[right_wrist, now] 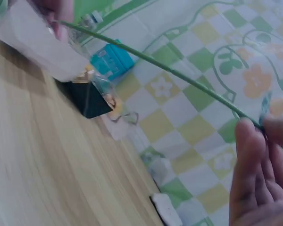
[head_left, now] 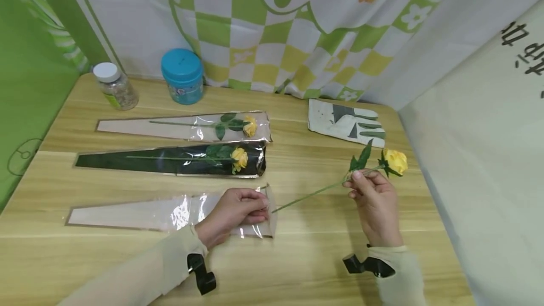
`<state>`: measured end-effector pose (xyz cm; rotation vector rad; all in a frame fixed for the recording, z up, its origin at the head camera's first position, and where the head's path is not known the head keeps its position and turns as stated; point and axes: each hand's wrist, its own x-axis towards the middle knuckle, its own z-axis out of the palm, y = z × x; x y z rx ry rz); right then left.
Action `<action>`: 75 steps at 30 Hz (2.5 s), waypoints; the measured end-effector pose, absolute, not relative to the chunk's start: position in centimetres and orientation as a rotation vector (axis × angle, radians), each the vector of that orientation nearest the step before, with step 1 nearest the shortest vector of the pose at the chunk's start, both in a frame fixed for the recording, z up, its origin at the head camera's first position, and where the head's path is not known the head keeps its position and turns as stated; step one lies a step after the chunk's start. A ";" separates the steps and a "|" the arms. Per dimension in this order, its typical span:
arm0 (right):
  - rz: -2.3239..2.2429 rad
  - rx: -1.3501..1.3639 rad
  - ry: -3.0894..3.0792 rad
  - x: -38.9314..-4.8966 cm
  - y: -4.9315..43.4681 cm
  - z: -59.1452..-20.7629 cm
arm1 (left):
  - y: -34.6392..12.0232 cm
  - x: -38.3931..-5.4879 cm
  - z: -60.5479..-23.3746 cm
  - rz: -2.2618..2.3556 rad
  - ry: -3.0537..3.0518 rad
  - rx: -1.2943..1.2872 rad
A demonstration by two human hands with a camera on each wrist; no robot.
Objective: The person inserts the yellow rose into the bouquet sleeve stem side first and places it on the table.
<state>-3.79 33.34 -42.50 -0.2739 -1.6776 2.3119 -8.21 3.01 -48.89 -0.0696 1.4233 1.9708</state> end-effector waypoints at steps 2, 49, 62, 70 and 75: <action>2.206 -0.299 -1.681 -3.9 32.8 -42.7 | 3.0 -8.2 -48.9 1.974 1.414 -0.064; 2.444 -0.399 -1.416 -2.0 28.6 -47.6 | 3.8 -9.0 -47.9 1.933 1.490 -0.022; 2.584 -0.381 -1.479 -1.6 26.1 -48.6 | 3.9 -9.3 -47.2 1.925 1.520 0.132; 2.808 -0.102 -1.341 -1.5 26.8 -49.0 | 3.6 -9.4 -46.9 1.913 1.520 0.127; 2.807 -0.123 -1.309 -1.6 26.6 -49.1 | 3.7 -9.4 -47.0 1.911 1.512 0.131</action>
